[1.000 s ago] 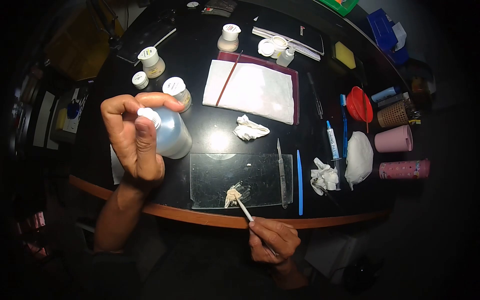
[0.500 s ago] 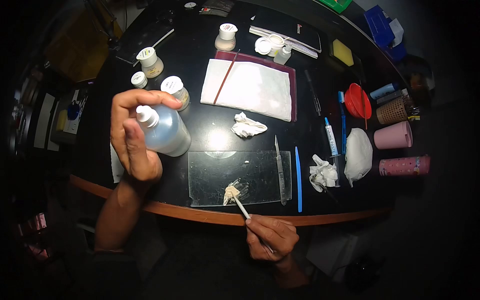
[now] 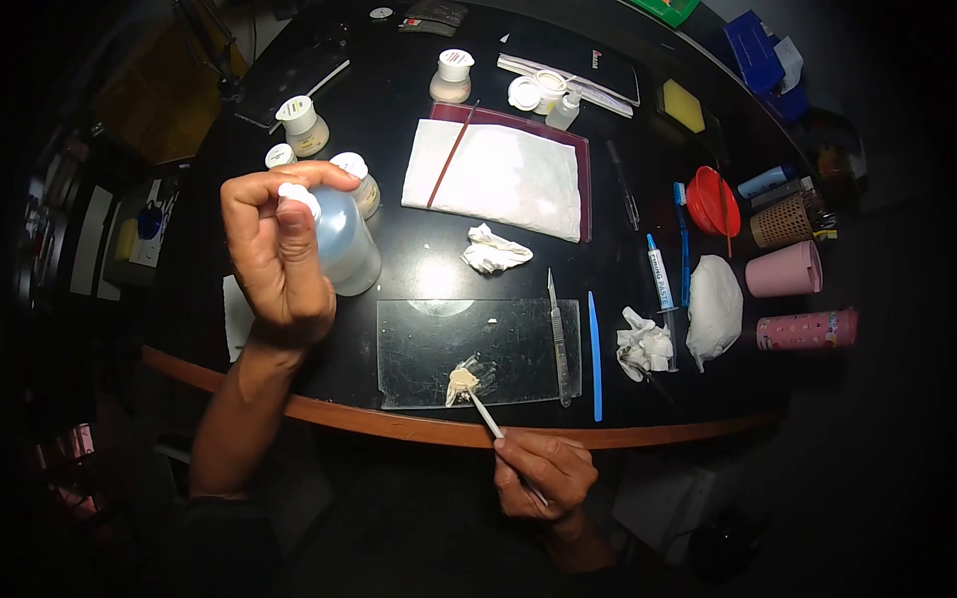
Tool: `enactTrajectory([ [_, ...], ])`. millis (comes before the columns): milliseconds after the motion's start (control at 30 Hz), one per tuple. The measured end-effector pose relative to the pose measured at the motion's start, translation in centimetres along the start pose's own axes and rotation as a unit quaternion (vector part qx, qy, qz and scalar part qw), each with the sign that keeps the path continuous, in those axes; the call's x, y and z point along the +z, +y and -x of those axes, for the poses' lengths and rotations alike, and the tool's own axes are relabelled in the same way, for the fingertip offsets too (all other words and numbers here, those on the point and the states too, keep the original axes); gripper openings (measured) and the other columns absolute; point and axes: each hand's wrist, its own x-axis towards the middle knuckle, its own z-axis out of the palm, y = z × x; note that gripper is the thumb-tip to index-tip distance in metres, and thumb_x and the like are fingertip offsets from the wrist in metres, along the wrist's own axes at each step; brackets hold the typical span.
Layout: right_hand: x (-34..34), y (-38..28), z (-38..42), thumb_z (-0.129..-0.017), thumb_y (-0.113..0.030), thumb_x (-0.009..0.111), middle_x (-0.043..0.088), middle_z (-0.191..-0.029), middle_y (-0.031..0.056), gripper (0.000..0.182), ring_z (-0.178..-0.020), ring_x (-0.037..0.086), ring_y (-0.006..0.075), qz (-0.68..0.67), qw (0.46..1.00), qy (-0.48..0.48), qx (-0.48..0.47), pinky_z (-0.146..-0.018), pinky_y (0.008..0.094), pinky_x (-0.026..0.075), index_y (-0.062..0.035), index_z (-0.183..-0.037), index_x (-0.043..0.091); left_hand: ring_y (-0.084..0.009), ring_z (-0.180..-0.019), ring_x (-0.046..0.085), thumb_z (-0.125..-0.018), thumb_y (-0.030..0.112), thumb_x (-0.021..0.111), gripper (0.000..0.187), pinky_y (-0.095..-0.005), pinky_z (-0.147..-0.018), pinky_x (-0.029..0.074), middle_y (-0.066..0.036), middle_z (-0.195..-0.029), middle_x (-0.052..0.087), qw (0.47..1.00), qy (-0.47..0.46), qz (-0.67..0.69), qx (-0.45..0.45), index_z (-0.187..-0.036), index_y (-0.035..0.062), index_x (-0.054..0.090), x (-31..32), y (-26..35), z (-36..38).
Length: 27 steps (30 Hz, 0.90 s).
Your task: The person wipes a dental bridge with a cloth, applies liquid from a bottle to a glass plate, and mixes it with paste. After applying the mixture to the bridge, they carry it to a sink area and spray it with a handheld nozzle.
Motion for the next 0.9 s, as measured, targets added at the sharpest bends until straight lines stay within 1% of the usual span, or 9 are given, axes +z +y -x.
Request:
enactTrajectory([
  [133,0.0,-0.1,0.0,-0.079,0.008,0.074,0.078,-0.091,0.0156,0.024,-0.075,0.079,0.0239,-0.009,1.000,0.019,0.011,-0.067,0.0317,0.065,0.0006,-0.101,0.077,-0.0190,-0.103,0.062,-0.109,0.030,0.062,0.035,-0.0342,-0.095,0.048,-0.018,-0.117,0.068,1.000,-0.012,0.007,-0.021,-0.121,0.0005,0.046,-0.2,-0.5,0.1],
  [200,-0.3,-0.6,-0.9,-0.083,0.010,0.074,0.077,-0.089,0.0161,0.021,-0.071,0.076,0.0207,-0.028,0.999,0.024,0.030,-0.063,0.0287,0.061,0.0020,-0.102,0.075,-0.0204,-0.110,0.060,-0.106,0.034,0.067,0.046,-0.0349,-0.098,0.046,-0.019,-0.125,0.064,0.995,0.021,-0.091,0.036,-0.127,-0.0004,0.046,-0.6,0.1,-0.2],
  [267,-0.6,-1.0,-0.8,-0.089,0.008,0.076,0.076,-0.086,0.0159,0.014,-0.068,0.074,0.0172,-0.087,0.986,0.024,0.139,-0.059,0.0262,0.058,0.0034,-0.101,0.074,-0.0225,-0.117,0.058,-0.101,0.026,0.072,0.050,-0.0366,-0.101,0.044,-0.019,-0.132,0.060,0.992,0.029,-0.110,0.052,-0.134,-0.0010,0.046,-1.6,2.1,0.1],
  [300,-0.7,-1.2,-1.3,-0.097,0.003,0.073,0.074,-0.086,0.0160,0.007,-0.060,0.069,0.0133,-0.096,0.985,0.016,0.142,-0.054,0.0239,0.055,0.0042,-0.104,0.071,-0.0236,-0.121,0.057,-0.099,0.023,0.075,0.054,-0.0374,-0.102,0.043,-0.019,-0.135,0.058,0.991,0.034,-0.119,0.060,-0.137,-0.0013,0.046,-2.0,3.2,0.3],
  [333,-0.9,-1.3,-1.4,-0.098,0.001,0.073,0.073,-0.083,0.0154,0.009,-0.060,0.068,0.0130,-0.115,0.980,0.018,0.161,-0.053,0.0238,0.055,0.0036,-0.103,0.067,-0.0247,-0.119,0.058,-0.099,0.015,0.072,0.046,-0.0382,-0.101,0.043,-0.019,-0.129,0.062,0.992,0.039,-0.109,0.051,-0.136,-0.0011,0.049,-2.2,4.9,0.9],
  [467,-0.3,-1.0,-1.7,-0.103,-0.003,0.070,0.068,-0.079,0.0133,0.013,-0.059,0.065,0.0117,-0.184,0.958,0.057,0.213,-0.054,0.0245,0.054,0.0019,-0.100,0.058,-0.0237,-0.081,0.065,-0.077,-0.010,0.077,0.023,-0.0323,-0.070,0.050,-0.012,-0.089,0.069,0.983,-0.142,-0.101,-0.066,-0.096,0.0011,0.071,-2.6,9.3,4.3],
  [533,-0.3,-0.8,-1.7,-0.103,-0.003,0.069,0.066,-0.079,0.0126,0.013,-0.060,0.064,0.0119,-0.223,0.947,0.046,0.226,-0.055,0.0248,0.055,0.0022,-0.099,0.058,-0.0239,-0.079,0.064,-0.073,-0.008,0.080,0.023,-0.0333,-0.070,0.051,-0.012,-0.088,0.069,0.970,-0.183,-0.125,-0.097,-0.092,0.0014,0.073,-1.9,9.1,6.7],
  [700,-0.1,-0.7,-1.3,-0.099,0.001,0.073,0.069,-0.077,0.0122,0.010,-0.063,0.068,0.0131,-0.202,0.949,0.073,0.231,-0.056,0.0235,0.055,0.0029,-0.095,0.064,-0.0275,-0.091,0.065,-0.072,0.002,0.085,0.033,-0.0380,-0.079,0.052,-0.010,-0.105,0.070,0.946,-0.218,-0.179,-0.159,-0.104,0.0020,0.077,-1.8,8.8,9.1],
  [900,0.4,-1.0,-1.8,-0.097,0.002,0.074,0.071,-0.078,0.0127,0.011,-0.063,0.071,0.0145,-0.196,0.952,0.054,0.229,-0.056,0.0238,0.055,0.0025,-0.092,0.065,-0.0270,-0.090,0.065,-0.072,0.004,0.085,0.032,-0.0378,-0.078,0.051,-0.010,-0.103,0.070,0.943,-0.231,-0.170,-0.171,-0.103,0.0028,0.077,-1.8,8.6,8.6],
])
